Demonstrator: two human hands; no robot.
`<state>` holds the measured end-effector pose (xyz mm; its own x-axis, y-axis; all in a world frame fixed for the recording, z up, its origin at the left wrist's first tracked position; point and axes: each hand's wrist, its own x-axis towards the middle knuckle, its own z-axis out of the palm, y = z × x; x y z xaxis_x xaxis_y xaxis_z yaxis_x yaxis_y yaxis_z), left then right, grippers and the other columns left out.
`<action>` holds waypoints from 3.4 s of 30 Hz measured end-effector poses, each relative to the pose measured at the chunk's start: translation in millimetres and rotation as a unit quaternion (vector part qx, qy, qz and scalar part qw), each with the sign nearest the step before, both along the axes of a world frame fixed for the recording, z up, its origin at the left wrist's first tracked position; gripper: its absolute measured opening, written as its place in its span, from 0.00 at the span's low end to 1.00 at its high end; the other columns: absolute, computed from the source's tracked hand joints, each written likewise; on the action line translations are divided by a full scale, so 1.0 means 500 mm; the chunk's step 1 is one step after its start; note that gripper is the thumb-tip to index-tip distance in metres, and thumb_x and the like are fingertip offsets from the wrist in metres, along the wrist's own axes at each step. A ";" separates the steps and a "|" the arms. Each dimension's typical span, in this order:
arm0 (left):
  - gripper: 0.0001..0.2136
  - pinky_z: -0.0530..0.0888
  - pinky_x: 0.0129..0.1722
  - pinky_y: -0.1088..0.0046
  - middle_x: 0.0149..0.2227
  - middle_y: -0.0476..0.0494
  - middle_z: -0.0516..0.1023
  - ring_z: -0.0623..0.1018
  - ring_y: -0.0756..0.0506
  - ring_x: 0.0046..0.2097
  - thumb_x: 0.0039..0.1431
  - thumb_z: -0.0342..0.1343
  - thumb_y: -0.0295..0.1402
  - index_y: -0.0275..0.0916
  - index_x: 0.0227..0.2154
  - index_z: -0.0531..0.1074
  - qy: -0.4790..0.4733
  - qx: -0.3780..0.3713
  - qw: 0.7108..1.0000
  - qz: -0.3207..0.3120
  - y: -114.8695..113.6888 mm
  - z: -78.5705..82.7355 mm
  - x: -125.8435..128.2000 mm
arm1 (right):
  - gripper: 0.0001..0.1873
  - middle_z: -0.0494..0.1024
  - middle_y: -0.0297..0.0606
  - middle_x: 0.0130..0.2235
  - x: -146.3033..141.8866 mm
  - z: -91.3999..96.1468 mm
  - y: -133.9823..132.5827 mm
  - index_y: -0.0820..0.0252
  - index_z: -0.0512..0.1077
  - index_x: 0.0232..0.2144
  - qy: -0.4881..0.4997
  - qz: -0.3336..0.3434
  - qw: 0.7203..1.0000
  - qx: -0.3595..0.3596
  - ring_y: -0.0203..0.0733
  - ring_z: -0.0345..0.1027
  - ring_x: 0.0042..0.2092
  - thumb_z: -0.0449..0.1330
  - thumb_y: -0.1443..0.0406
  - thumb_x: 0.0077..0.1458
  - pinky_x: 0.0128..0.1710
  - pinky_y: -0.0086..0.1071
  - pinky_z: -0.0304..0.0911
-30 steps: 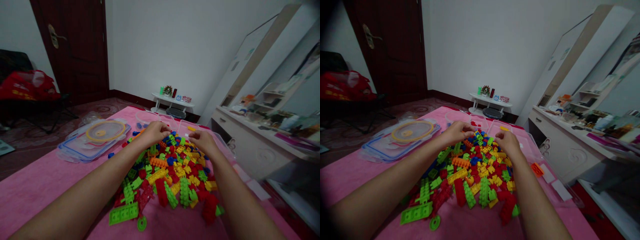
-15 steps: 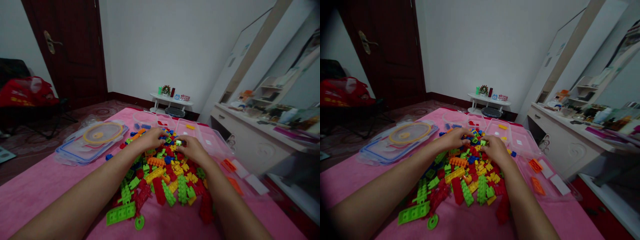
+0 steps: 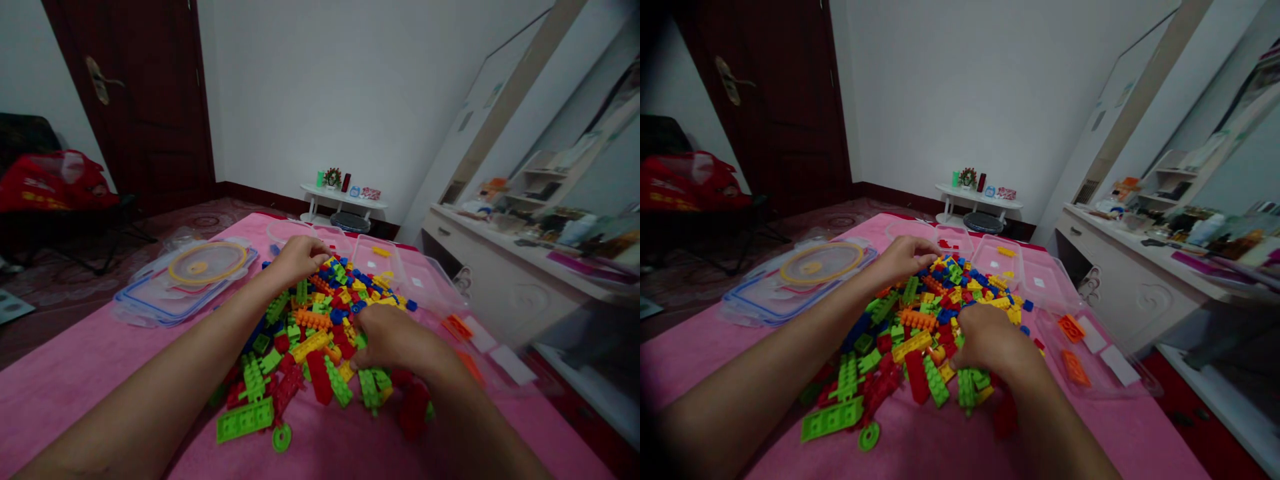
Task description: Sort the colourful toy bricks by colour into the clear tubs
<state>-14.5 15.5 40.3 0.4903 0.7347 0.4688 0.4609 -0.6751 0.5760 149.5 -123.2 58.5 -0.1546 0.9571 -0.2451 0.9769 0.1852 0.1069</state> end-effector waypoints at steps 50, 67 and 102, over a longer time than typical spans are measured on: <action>0.13 0.75 0.36 0.80 0.30 0.48 0.79 0.78 0.52 0.34 0.59 0.53 0.35 0.40 0.45 0.72 -0.530 -0.202 0.823 0.042 0.018 0.123 -0.156 | 0.09 0.75 0.45 0.32 -0.145 -0.053 0.014 0.58 0.74 0.28 0.003 0.165 0.967 0.197 0.50 0.65 0.37 0.55 0.63 0.56 0.38 0.44 0.55; 0.09 0.71 0.24 0.85 0.16 0.56 0.69 0.68 0.58 0.17 0.51 0.53 0.24 0.39 0.34 0.73 -0.723 -0.350 0.595 -0.027 -0.002 0.154 -0.189 | 0.22 0.66 0.48 0.53 -0.363 -0.140 0.053 0.59 0.69 0.47 0.142 0.299 0.931 0.155 0.54 0.54 0.54 0.52 0.54 0.55 0.51 0.50 0.50; 0.12 0.71 0.40 0.76 0.38 0.43 0.81 0.78 0.47 0.39 0.54 0.53 0.30 0.33 0.39 0.77 0.062 -0.040 0.988 -0.136 0.034 -0.015 0.046 | 0.09 0.76 0.32 0.36 -0.014 0.017 -0.018 0.53 0.74 0.32 0.205 0.032 0.971 0.122 0.40 0.68 0.37 0.60 0.68 0.45 0.34 0.30 0.53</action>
